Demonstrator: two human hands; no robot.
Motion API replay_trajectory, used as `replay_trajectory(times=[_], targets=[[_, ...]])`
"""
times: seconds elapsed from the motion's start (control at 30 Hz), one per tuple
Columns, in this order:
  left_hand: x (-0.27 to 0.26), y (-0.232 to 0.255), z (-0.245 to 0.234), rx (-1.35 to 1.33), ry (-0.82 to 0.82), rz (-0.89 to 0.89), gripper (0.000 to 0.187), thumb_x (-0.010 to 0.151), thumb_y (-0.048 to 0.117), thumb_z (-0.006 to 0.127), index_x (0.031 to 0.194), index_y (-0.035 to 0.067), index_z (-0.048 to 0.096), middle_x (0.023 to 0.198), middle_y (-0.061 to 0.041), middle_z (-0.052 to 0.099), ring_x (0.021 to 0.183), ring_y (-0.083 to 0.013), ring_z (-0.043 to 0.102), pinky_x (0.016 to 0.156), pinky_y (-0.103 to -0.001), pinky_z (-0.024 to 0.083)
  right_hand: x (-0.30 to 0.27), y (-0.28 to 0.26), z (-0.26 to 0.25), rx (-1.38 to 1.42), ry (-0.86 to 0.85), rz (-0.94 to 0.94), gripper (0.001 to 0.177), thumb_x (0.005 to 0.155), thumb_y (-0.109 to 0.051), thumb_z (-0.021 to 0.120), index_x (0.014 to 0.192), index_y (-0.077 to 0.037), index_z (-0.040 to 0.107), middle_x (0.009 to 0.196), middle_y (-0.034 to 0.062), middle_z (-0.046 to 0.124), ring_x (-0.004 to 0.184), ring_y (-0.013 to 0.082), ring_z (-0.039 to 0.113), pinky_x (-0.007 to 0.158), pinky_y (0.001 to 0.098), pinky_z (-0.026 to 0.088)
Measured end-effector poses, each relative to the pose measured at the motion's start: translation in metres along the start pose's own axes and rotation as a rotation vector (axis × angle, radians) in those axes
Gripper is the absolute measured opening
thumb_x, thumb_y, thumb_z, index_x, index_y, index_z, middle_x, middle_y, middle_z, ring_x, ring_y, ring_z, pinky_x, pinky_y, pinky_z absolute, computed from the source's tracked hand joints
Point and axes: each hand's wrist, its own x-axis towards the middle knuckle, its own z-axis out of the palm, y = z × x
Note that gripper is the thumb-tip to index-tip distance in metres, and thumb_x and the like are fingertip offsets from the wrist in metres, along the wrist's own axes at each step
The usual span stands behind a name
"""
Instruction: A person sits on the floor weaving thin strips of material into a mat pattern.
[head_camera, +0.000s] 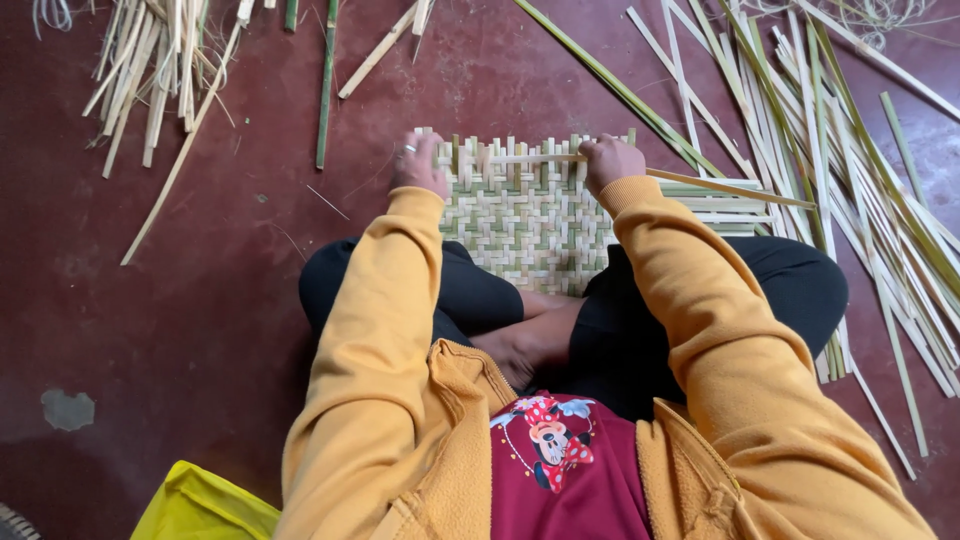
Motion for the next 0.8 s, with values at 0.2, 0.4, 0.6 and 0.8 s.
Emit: replay_trajectory(times=[0.2, 0.4, 0.6, 0.8], targets=[[0.001, -0.014, 0.031, 0.048, -0.436, -0.134, 0.045, 0.075, 0.020, 0.072, 0.114, 0.039, 0.058, 0.128, 0.017, 0.033, 0.137, -0.0165, 0.022, 0.096, -0.057, 0.055, 0.006, -0.003, 0.007, -0.096, -0.004, 0.082, 0.019, 0.076, -0.016, 0.068, 0.093, -0.021, 0.075, 0.093, 0.0035, 0.064, 0.100, 0.0270, 0.059, 0.076, 0.0421, 0.054], [0.005, -0.008, 0.017, 0.054, -0.478, -0.149, 0.045, 0.077, 0.020, 0.071, 0.117, 0.037, 0.059, 0.130, 0.014, 0.034, 0.138, -0.0191, 0.028, 0.101, -0.047, 0.056, 0.001, -0.031, -0.025, -0.015, 0.374, -0.101, 0.028, 0.066, -0.004, 0.067, 0.092, -0.014, 0.066, 0.098, 0.0071, 0.049, 0.096, 0.0296, 0.051, 0.073, 0.0402, 0.044], [0.015, 0.002, 0.001, -0.044, -0.493, -0.245, 0.030, 0.087, 0.014, 0.061, 0.112, 0.031, 0.061, 0.127, 0.009, 0.035, 0.137, -0.0224, 0.032, 0.109, -0.048, 0.050, 0.004, -0.127, -0.034, 0.425, 0.352, -0.344, 0.016, 0.086, -0.010, 0.067, 0.100, -0.017, 0.069, 0.092, 0.0035, 0.059, 0.088, 0.0265, 0.061, 0.074, 0.0327, 0.052], [0.012, 0.007, -0.017, -0.041, -0.496, -0.251, 0.037, 0.085, 0.016, 0.064, 0.116, 0.035, 0.062, 0.131, 0.009, 0.035, 0.139, -0.0234, 0.032, 0.108, -0.049, 0.051, 0.027, -0.165, -0.022, 0.367, 0.134, -0.226, 0.056, 0.072, -0.034, 0.088, 0.113, -0.015, 0.056, 0.107, 0.0069, 0.053, 0.103, 0.0294, 0.055, 0.087, 0.0414, 0.050]])
